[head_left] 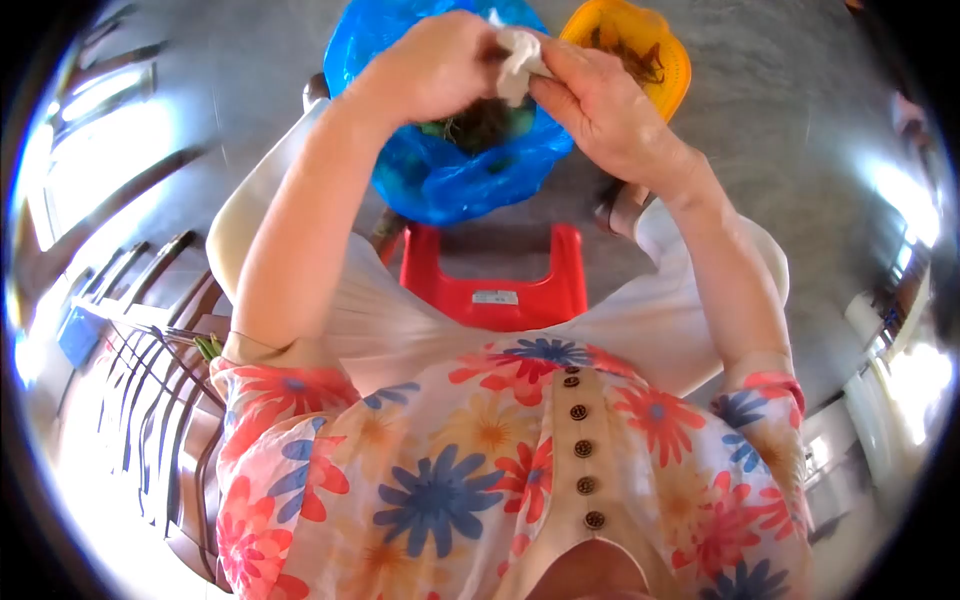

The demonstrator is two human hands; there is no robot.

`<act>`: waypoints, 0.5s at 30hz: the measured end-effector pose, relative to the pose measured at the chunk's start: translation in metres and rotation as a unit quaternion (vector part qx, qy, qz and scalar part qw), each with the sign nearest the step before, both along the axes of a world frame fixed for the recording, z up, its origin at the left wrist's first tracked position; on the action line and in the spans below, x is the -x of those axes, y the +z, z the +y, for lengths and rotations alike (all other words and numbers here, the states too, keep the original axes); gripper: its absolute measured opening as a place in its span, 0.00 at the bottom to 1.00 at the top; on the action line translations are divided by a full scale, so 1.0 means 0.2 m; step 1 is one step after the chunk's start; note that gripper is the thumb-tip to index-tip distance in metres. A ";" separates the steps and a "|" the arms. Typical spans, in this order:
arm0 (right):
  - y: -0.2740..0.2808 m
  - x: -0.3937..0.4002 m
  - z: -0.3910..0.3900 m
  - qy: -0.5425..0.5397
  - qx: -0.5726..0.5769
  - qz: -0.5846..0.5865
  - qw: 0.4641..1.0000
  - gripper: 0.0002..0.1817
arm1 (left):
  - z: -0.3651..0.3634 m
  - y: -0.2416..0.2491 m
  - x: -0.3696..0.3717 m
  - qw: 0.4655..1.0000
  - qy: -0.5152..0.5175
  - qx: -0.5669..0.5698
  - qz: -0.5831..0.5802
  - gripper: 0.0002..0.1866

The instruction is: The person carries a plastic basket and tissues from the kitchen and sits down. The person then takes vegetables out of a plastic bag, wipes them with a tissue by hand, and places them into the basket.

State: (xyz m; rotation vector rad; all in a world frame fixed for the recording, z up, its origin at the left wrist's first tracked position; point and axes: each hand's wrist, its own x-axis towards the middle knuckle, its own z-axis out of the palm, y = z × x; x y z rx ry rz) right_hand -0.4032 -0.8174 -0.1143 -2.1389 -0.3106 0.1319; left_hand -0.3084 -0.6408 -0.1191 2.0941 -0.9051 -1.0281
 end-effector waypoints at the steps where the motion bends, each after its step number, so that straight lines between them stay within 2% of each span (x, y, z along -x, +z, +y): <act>1: -0.02 -0.01 0.01 0.016 0.044 -0.048 0.998 0.14 | 0.01 0.00 -0.01 0.997 0.039 0.036 0.053 0.13; 2: -0.03 -0.01 0.01 0.012 0.059 -0.045 0.997 0.14 | 0.02 0.01 -0.02 0.976 0.113 0.014 0.186 0.13; 4: -0.04 -0.03 0.00 0.001 0.087 -0.048 0.995 0.12 | 0.04 0.11 -0.06 0.974 0.096 0.059 0.194 0.12; 5: -0.04 -0.04 0.01 -0.006 0.048 -0.010 0.999 0.11 | 0.04 0.18 -0.08 0.973 0.088 0.082 0.196 0.12; 6: -0.03 -0.04 0.03 -0.011 0.009 0.028 1.000 0.10 | 0.02 0.23 -0.09 0.995 0.068 -0.005 0.079 0.10; 7: -0.03 -0.05 0.05 -0.016 -0.029 0.067 0.997 0.09 | 0.03 0.21 -0.08 0.998 0.055 0.009 0.026 0.10; 8: -0.05 -0.05 0.07 -0.043 -0.052 0.030 0.997 0.07 | 0.04 0.19 -0.08 0.998 0.043 0.024 -0.028 0.10; 10: -0.07 -0.07 0.06 -0.053 -0.059 0.073 0.994 0.07 | 0.04 0.14 -0.05 0.992 0.038 0.045 -0.113 0.09; 12: -0.04 -0.10 0.05 -0.056 -0.048 0.116 0.991 0.10 | 0.07 0.16 -0.07 0.993 0.064 0.018 -0.100 0.09; 15: -0.04 -0.14 0.05 -0.107 -0.145 0.180 0.967 0.10 | 0.07 0.20 -0.09 0.991 0.065 0.002 -0.116 0.08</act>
